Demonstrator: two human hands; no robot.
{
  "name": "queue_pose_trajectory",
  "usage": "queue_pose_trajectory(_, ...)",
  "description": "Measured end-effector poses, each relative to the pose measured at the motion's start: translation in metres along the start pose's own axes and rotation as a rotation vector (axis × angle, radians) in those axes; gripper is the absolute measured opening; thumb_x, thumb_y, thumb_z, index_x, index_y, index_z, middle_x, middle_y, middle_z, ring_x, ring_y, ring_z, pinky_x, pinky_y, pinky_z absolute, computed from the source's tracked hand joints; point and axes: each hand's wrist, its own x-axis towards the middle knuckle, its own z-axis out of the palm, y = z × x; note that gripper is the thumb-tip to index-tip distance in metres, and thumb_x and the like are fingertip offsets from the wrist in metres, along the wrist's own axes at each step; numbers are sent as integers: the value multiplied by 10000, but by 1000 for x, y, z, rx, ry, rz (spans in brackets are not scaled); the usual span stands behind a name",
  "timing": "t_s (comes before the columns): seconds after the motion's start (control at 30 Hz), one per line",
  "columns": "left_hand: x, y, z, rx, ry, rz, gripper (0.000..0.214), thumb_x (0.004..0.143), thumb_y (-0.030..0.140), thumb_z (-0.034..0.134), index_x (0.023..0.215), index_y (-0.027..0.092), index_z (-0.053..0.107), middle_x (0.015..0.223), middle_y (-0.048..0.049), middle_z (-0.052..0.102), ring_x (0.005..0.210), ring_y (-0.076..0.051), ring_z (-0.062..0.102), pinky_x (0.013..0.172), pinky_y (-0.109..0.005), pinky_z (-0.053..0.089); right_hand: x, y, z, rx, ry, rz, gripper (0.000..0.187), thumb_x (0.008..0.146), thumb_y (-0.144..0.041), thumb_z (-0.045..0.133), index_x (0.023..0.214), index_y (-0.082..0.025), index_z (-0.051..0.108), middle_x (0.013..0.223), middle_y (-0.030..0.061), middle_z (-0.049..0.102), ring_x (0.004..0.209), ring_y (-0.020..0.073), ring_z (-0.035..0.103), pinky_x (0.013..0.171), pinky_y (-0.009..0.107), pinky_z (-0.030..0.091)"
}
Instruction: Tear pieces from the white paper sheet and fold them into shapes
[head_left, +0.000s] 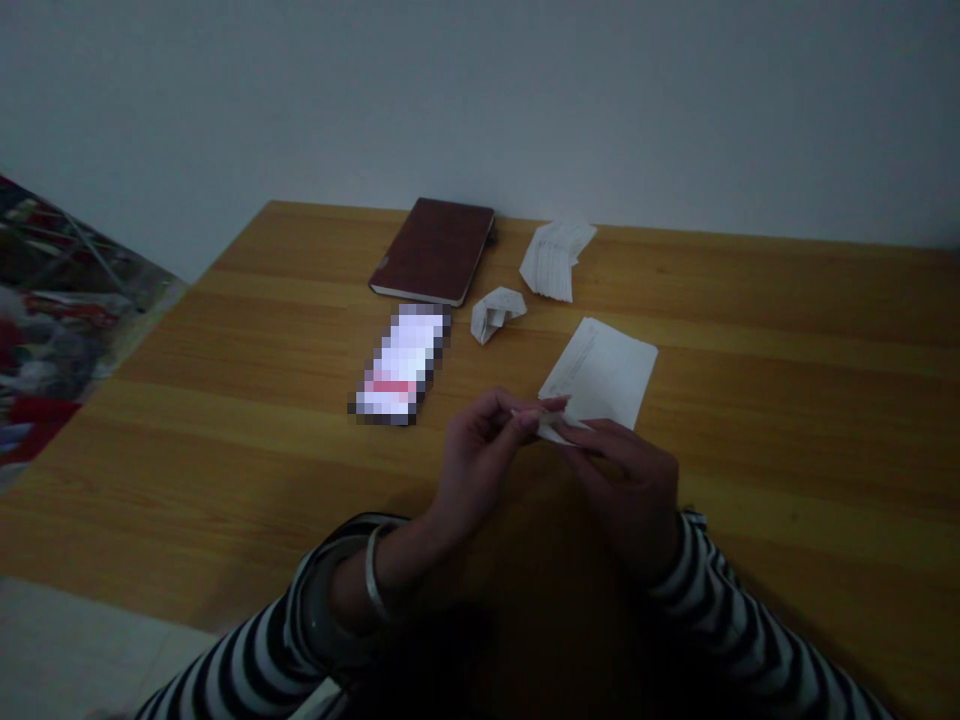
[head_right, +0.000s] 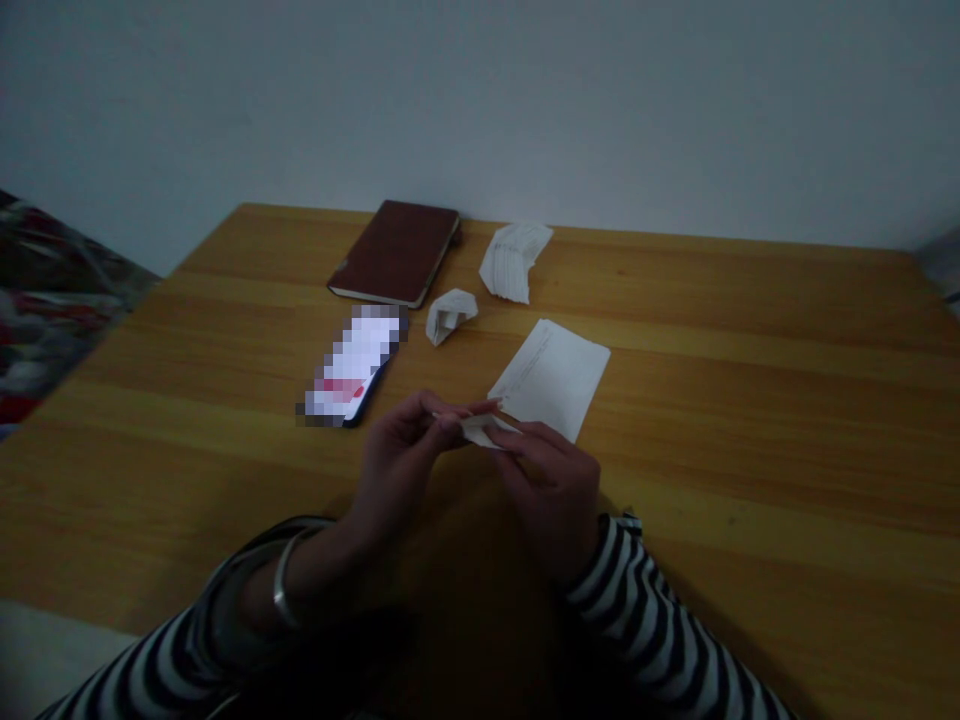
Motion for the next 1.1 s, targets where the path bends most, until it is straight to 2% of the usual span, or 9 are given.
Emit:
queue_pose_trajectory(0.2, 2, -8, -1, -190, -54, -73, 148, 923, 274, 593, 822, 170, 563, 1056, -96, 761, 1041, -234, 706, 939, -431, 560, 4, -2, 1, 134, 81, 252, 50, 772, -175, 746, 764, -224, 743, 768, -2, 769, 696, 157, 726, 680, 286, 622)
queue_pose_trajectory(0.3, 6, -6, -2, -65, -52, -55, 111, 828, 213, 708, 842, 157, 612, 1063, -91, 758, 1013, -222, 713, 917, -379, 566, 1, -1, 3, 108, 129, 243, 38, 767, -201, 754, 783, -230, 736, 749, -8, 760, 671, 154, 719, 650, 278, 618)
queue_pose_trajectory(0.37, 8, -3, -3, 73, -39, -34, 189, 726, 164, 790, 857, 146, 654, 1018, -82, 763, 959, -207, 720, 874, -331, 575, -1, 0, 3, 83, 142, 206, 63, 767, -210, 753, 816, -235, 723, 768, -7, 756, 683, 154, 720, 637, 271, 615)
queue_pose_trajectory(0.47, 11, -2, -5, 227, 0, -16, 262, 644, 152, 840, 862, 136, 697, 926, -68, 760, 879, -187, 716, 808, -293, 582, -2, 0, 3, 101, 142, 211, 234, 739, -186, 767, 950, -241, 683, 862, 3, 762, 748, 166, 736, 677, 281, 623)
queue_pose_trajectory(0.6, 12, -1, -6, 185, 14, -62, 324, 607, 139, 854, 893, 139, 700, 845, -43, 766, 803, -172, 724, 774, -280, 592, 1, -3, 2, 211, 132, 332, 314, 713, -185, 788, 996, -237, 661, 865, 9, 769, 748, 169, 746, 672, 269, 622)
queue_pose_trajectory(0.8, 12, 2, -6, 192, 40, -152, 323, 627, 84, 817, 919, 144, 694, 731, -24, 768, 716, -178, 737, 731, -288, 605, 5, -5, 2, 364, 65, 462, 242, 670, -193, 814, 878, -221, 692, 784, -4, 766, 631, 143, 724, 567, 225, 593)
queue_pose_trajectory(0.9, 13, 4, -8, 195, 15, -176, 368, 624, 120, 831, 966, 148, 698, 761, -34, 774, 740, -187, 739, 744, -299, 604, 3, -2, 2, 300, 60, 433, 174, 692, -211, 802, 842, -227, 717, 797, 1, 765, 667, 152, 726, 595, 245, 598)
queue_pose_trajectory(1.0, 15, 6, -11, 231, -21, -163, 307, 724, 196, 771, 1023, 149, 720, 809, -40, 771, 724, -157, 716, 722, -275, 589, 1, -1, 1, 190, 71, 368, 162, 738, -208, 766, 893, -248, 744, 861, 9, 770, 740, 162, 733, 673, 278, 605)
queue_pose_trajectory(1.1, 16, 6, -15, 228, -27, -155, 244, 841, 240, 646, 1047, 142, 733, 818, -36, 749, 684, -122, 672, 672, -247, 572, 0, -3, 0, 191, 49, 370, 167, 772, -217, 735, 936, -245, 752, 824, 15, 772, 699, 162, 734, 675, 290, 607)
